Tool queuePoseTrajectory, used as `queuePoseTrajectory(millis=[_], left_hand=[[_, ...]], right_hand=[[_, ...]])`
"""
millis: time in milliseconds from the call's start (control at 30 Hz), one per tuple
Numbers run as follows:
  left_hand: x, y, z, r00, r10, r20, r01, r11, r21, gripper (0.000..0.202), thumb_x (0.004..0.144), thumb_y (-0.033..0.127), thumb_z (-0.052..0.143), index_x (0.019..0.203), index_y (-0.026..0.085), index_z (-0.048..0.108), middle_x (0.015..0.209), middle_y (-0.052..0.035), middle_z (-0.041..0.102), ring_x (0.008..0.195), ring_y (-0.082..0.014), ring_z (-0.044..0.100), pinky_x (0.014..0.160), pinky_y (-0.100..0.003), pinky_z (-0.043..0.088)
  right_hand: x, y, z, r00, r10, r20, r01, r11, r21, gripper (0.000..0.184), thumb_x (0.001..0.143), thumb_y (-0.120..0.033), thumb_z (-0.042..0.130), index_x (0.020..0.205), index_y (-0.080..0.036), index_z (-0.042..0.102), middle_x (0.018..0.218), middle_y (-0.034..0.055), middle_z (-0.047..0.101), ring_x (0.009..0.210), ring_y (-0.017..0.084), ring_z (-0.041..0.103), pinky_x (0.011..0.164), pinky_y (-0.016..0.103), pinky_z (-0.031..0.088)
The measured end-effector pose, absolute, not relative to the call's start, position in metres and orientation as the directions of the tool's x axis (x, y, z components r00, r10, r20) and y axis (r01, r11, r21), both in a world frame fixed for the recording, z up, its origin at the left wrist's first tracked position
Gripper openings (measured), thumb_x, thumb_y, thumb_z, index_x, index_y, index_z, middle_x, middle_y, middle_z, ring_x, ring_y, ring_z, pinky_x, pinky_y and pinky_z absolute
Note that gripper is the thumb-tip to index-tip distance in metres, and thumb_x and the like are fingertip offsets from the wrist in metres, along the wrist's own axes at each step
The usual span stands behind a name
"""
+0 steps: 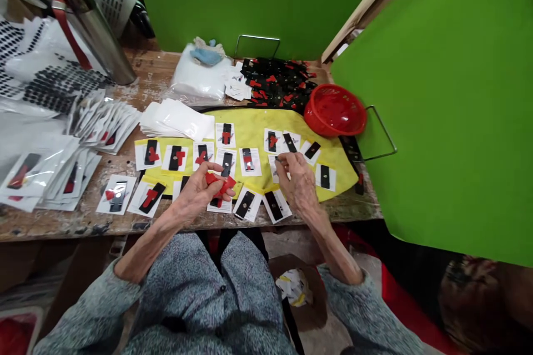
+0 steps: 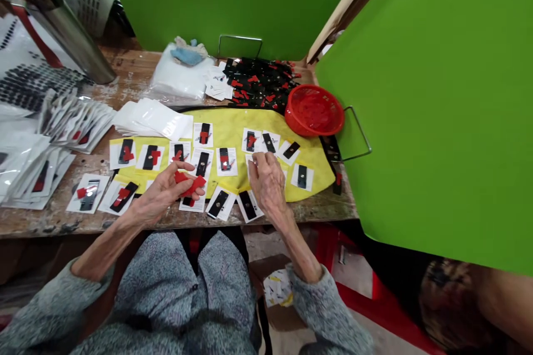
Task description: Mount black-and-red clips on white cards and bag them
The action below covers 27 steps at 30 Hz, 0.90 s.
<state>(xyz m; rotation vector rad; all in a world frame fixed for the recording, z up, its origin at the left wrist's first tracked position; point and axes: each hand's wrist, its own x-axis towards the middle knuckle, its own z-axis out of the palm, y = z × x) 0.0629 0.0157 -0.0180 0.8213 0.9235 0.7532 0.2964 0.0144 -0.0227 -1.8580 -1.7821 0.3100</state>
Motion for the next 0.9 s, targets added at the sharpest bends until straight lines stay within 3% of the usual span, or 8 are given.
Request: queuePoseTrajectory(millis=[100, 167, 333, 433, 567, 767, 900], left_hand=[[0.065, 0.016, -0.019, 0.408, 0.846, -0.344, -0.178, 0.444, 0.878, 0.038, 0.08, 0.032, 0.071, 0.101, 0.02, 0.042, 0.07, -0.0023, 0.073, 0.06, -0.0141, 0.069, 0.063, -0.027, 0.054], [0.065, 0.017, -0.021, 0.404, 0.857, -0.32, -0.175, 0.416, 0.892, 0.038, 0.079, 0.032, 0.071, 0.101, 0.02, 0.042, 0.069, -0.0008, 0.072, 0.058, -0.0137, 0.068, 0.059, -0.026, 0.054], [0.062, 0.015, -0.022, 0.387, 0.876, -0.287, -0.169, 0.373, 0.912, 0.035, 0.079, 0.029, 0.07, 0.099, 0.019, 0.043, 0.065, 0.0014, 0.07, 0.053, -0.0125, 0.067, 0.055, -0.024, 0.053], [0.057, 0.014, -0.02, 0.378, 0.88, -0.289, -0.189, 0.378, 0.906, 0.034, 0.08, 0.028, 0.07, 0.097, 0.019, 0.042, 0.07, -0.0006, 0.071, 0.06, -0.0145, 0.069, 0.058, -0.026, 0.055], [0.049, 0.013, -0.02, 0.345, 0.882, -0.32, -0.25, 0.415, 0.875, 0.032, 0.081, 0.028, 0.069, 0.098, 0.019, 0.044, 0.074, -0.0012, 0.071, 0.065, -0.015, 0.07, 0.062, -0.028, 0.057], [0.047, 0.01, -0.019, 0.329, 0.874, -0.357, -0.292, 0.454, 0.841, 0.031, 0.08, 0.025, 0.07, 0.1, 0.016, 0.048, 0.082, -0.006, 0.072, 0.07, -0.0174, 0.071, 0.065, -0.029, 0.058], [0.052, 0.009, -0.019, 0.322, 0.863, -0.389, -0.303, 0.483, 0.821, 0.027, 0.08, 0.023, 0.07, 0.097, 0.015, 0.051, 0.081, -0.006, 0.072, 0.071, -0.0164, 0.071, 0.067, -0.029, 0.058]], right_hand=[[0.263, 0.005, -0.007, -0.1, 0.994, 0.036, 0.668, 0.094, -0.739, 0.016, 0.093, -0.026, 0.044, 0.09, -0.019, 0.058, 0.084, 0.0067, 0.063, 0.075, 0.018, 0.057, 0.069, 0.032, 0.045], [0.243, 0.001, -0.004, -0.198, 0.978, -0.063, 0.529, 0.053, -0.847, 0.015, 0.093, -0.03, 0.048, 0.089, -0.02, 0.058, 0.08, 0.0036, 0.063, 0.07, 0.015, 0.056, 0.065, 0.029, 0.043], [0.23, 0.005, -0.014, -0.183, 0.975, -0.128, 0.355, -0.056, -0.933, 0.02, 0.089, -0.036, 0.053, 0.076, -0.02, 0.052, 0.069, -0.0015, 0.055, 0.063, 0.012, 0.049, 0.061, 0.026, 0.039], [0.25, 0.009, -0.014, -0.172, 0.975, -0.138, 0.329, -0.075, -0.941, 0.025, 0.089, -0.042, 0.052, 0.076, -0.021, 0.052, 0.07, -0.0018, 0.051, 0.063, 0.012, 0.045, 0.06, 0.026, 0.037], [0.281, 0.004, -0.011, -0.237, 0.936, -0.26, 0.48, -0.12, -0.869, 0.031, 0.086, -0.047, 0.055, 0.071, -0.02, 0.052, 0.065, -0.0027, 0.047, 0.059, 0.012, 0.039, 0.054, 0.025, 0.031], [0.314, -0.007, -0.007, -0.194, 0.95, -0.246, 0.573, -0.094, -0.814, 0.029, 0.088, -0.045, 0.053, 0.074, -0.019, 0.053, 0.066, -0.002, 0.049, 0.06, 0.012, 0.039, 0.054, 0.024, 0.031], [0.306, -0.015, -0.011, -0.261, 0.917, -0.301, 0.622, -0.079, -0.779, 0.029, 0.091, -0.042, 0.051, 0.073, -0.019, 0.053, 0.065, -0.0027, 0.049, 0.058, 0.011, 0.041, 0.054, 0.024, 0.032]])
